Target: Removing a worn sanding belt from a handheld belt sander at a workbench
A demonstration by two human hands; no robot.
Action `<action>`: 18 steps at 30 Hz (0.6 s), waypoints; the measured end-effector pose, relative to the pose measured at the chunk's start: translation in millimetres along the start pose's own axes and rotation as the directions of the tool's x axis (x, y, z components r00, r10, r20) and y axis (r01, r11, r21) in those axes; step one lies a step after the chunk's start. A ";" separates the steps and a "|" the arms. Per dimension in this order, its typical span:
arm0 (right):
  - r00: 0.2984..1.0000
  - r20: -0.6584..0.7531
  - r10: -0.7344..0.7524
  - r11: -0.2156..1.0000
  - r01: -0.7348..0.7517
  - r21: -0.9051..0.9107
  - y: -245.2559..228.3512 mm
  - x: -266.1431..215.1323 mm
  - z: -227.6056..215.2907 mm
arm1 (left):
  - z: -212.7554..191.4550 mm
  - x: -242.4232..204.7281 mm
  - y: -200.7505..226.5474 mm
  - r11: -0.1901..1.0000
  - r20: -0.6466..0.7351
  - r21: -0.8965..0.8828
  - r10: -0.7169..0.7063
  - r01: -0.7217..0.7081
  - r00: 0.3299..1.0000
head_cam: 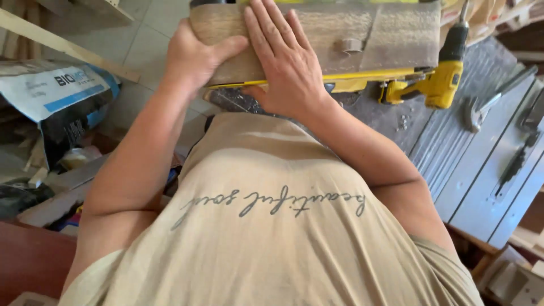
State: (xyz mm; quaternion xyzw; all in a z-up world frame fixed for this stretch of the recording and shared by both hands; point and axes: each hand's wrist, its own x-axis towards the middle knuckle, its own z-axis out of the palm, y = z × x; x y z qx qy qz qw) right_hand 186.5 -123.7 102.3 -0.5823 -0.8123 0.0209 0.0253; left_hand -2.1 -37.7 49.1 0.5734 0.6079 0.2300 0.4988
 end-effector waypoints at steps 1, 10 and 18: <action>1.000 0.014 0.018 1.000 -0.018 0.014 0.9 -1.5 4.9 | 1.0 1.9 -13.8 1.000 0.021 0.011 -0.012 0.012 1.000; 0.996 0.075 0.045 0.995 -0.038 -0.088 -0.2 5.7 -15.5 | -0.4 6.4 -43.2 0.773 0.312 -0.572 0.513 -0.273 0.800; 0.997 -0.040 0.066 0.992 -0.061 0.106 -0.4 3.7 23.8 | -14.3 15.6 -8.6 0.999 0.016 0.032 0.000 0.000 1.000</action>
